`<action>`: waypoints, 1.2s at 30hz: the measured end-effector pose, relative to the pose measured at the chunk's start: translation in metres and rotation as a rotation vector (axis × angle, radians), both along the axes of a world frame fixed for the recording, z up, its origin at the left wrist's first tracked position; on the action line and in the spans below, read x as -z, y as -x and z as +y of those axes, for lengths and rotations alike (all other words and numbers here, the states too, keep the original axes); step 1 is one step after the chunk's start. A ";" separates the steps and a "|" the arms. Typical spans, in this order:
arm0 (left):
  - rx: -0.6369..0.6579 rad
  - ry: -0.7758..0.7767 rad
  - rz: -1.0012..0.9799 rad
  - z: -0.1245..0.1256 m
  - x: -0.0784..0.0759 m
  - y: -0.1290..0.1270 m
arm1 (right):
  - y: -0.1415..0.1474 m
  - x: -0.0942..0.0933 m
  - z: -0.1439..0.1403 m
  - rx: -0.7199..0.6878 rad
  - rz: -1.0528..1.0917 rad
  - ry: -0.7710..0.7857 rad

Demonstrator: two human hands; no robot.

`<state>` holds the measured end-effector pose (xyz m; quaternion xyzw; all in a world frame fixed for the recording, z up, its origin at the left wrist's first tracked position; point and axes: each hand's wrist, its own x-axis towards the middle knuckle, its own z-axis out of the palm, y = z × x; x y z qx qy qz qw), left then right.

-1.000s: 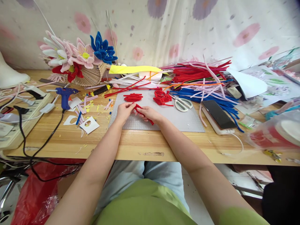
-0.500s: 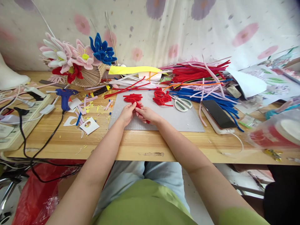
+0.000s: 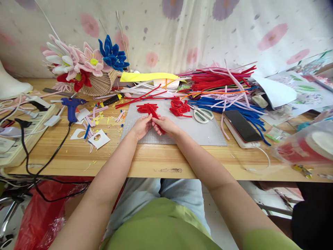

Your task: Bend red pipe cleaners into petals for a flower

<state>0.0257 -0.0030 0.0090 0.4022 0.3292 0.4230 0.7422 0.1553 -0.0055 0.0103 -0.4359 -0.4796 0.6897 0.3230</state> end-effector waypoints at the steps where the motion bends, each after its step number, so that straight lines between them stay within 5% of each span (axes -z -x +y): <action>1: 0.024 -0.007 -0.010 -0.001 0.001 -0.001 | 0.000 0.000 0.000 -0.001 -0.003 0.006; 11: -0.324 0.018 0.070 0.000 0.003 -0.009 | -0.015 -0.004 0.003 -0.276 0.048 0.068; 13: -0.378 0.031 0.060 0.002 0.002 -0.007 | -0.025 -0.005 0.009 -0.115 -0.037 -0.081; 16: -0.284 0.074 0.093 0.000 0.001 -0.008 | -0.033 -0.003 0.017 0.222 -0.021 -0.311; 20: -0.139 0.093 0.164 -0.005 0.002 -0.014 | -0.024 0.007 0.019 0.135 0.012 -0.349; 25: -0.010 0.147 0.137 -0.007 0.001 -0.015 | -0.012 0.013 0.018 0.262 -0.030 -0.277; 31: -0.004 0.202 0.096 -0.010 -0.002 -0.013 | -0.018 0.005 0.021 0.385 -0.082 -0.413; 36: 0.041 0.161 0.080 -0.011 0.002 -0.014 | -0.016 0.006 0.020 0.412 -0.033 -0.319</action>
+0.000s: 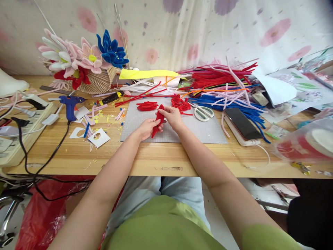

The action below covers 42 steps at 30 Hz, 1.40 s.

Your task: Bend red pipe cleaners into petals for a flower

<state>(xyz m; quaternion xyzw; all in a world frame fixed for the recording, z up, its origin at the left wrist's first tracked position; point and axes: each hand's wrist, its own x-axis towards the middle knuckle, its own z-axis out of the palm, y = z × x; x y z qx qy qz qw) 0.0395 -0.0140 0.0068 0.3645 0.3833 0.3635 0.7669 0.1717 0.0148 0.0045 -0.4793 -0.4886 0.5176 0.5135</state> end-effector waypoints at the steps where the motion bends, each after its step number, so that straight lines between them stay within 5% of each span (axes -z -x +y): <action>1: 0.020 -0.007 0.000 0.000 0.000 0.001 | 0.001 0.000 -0.001 -0.006 0.019 0.023; 5: 0.101 -0.020 0.044 -0.001 0.000 0.006 | 0.001 0.000 -0.005 -0.071 0.110 0.091; 12: -0.015 -0.023 -0.011 0.000 -0.002 0.005 | -0.004 0.001 -0.009 -0.348 0.187 0.116; 18: -0.029 0.047 -0.147 -0.001 -0.009 0.003 | 0.003 0.001 -0.008 -0.195 0.260 0.098; 27: -0.124 0.083 -0.053 0.005 0.000 0.002 | 0.009 0.003 -0.006 -0.061 0.185 0.060; 36: -0.244 0.147 -0.066 0.008 -0.007 0.007 | -0.008 0.000 -0.007 -0.400 0.288 0.125; 42: -0.256 0.033 0.045 0.004 -0.006 0.004 | -0.007 0.005 -0.004 -0.234 0.078 0.042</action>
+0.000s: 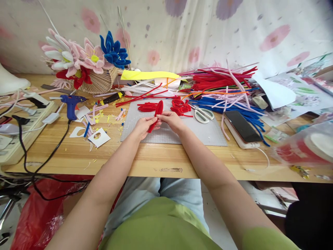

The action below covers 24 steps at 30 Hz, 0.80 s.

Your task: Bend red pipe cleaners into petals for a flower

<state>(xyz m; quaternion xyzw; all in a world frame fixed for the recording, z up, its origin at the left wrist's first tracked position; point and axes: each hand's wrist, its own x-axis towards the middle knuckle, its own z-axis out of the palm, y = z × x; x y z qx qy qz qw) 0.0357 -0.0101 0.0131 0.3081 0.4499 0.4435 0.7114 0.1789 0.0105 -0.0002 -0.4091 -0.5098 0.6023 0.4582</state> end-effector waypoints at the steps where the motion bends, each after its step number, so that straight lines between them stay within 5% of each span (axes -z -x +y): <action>1: 0.007 -0.022 0.018 -0.001 0.001 -0.001 | 0.001 0.001 0.001 0.062 -0.044 -0.048; 6: 0.032 -0.113 0.040 0.001 0.008 -0.003 | 0.005 0.005 0.003 0.227 -0.151 -0.130; 11: 0.028 -0.104 0.029 0.003 0.011 -0.001 | 0.004 0.005 0.002 -0.031 -0.052 0.009; 16: 0.254 0.010 -0.089 0.000 0.001 0.005 | -0.009 -0.002 -0.001 -0.315 0.212 0.161; 24: 0.314 -0.021 -0.141 -0.006 -0.004 0.004 | -0.010 -0.007 0.000 -0.112 0.250 0.076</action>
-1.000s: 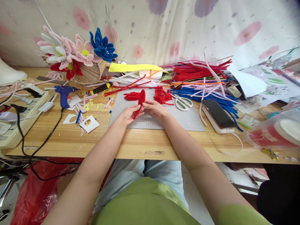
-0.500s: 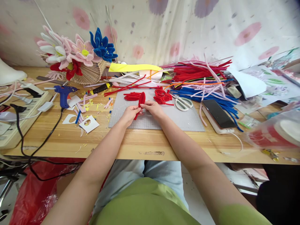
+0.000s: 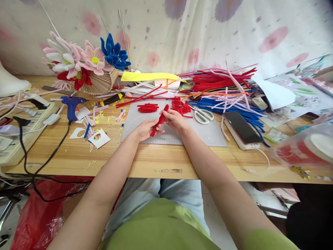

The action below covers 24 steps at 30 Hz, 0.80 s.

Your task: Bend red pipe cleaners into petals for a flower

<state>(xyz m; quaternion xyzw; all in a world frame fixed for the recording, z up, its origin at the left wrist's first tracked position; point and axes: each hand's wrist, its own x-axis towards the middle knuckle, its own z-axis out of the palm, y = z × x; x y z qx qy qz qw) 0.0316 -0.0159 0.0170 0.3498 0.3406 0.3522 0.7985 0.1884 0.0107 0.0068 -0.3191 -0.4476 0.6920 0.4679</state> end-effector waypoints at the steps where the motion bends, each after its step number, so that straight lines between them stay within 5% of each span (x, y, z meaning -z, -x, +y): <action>1: -0.015 -0.007 0.011 0.000 0.000 -0.001 | 0.001 0.001 0.000 0.012 0.007 -0.009; 5: -0.060 -0.044 0.132 0.000 0.003 -0.004 | 0.004 0.004 0.002 0.011 0.029 -0.041; 12: -0.326 -0.084 0.287 0.004 0.006 -0.007 | 0.006 0.007 0.001 -0.083 -0.185 -0.060; 24: -0.238 -0.090 0.319 0.002 0.007 -0.010 | 0.014 0.014 -0.002 0.144 -0.280 -0.061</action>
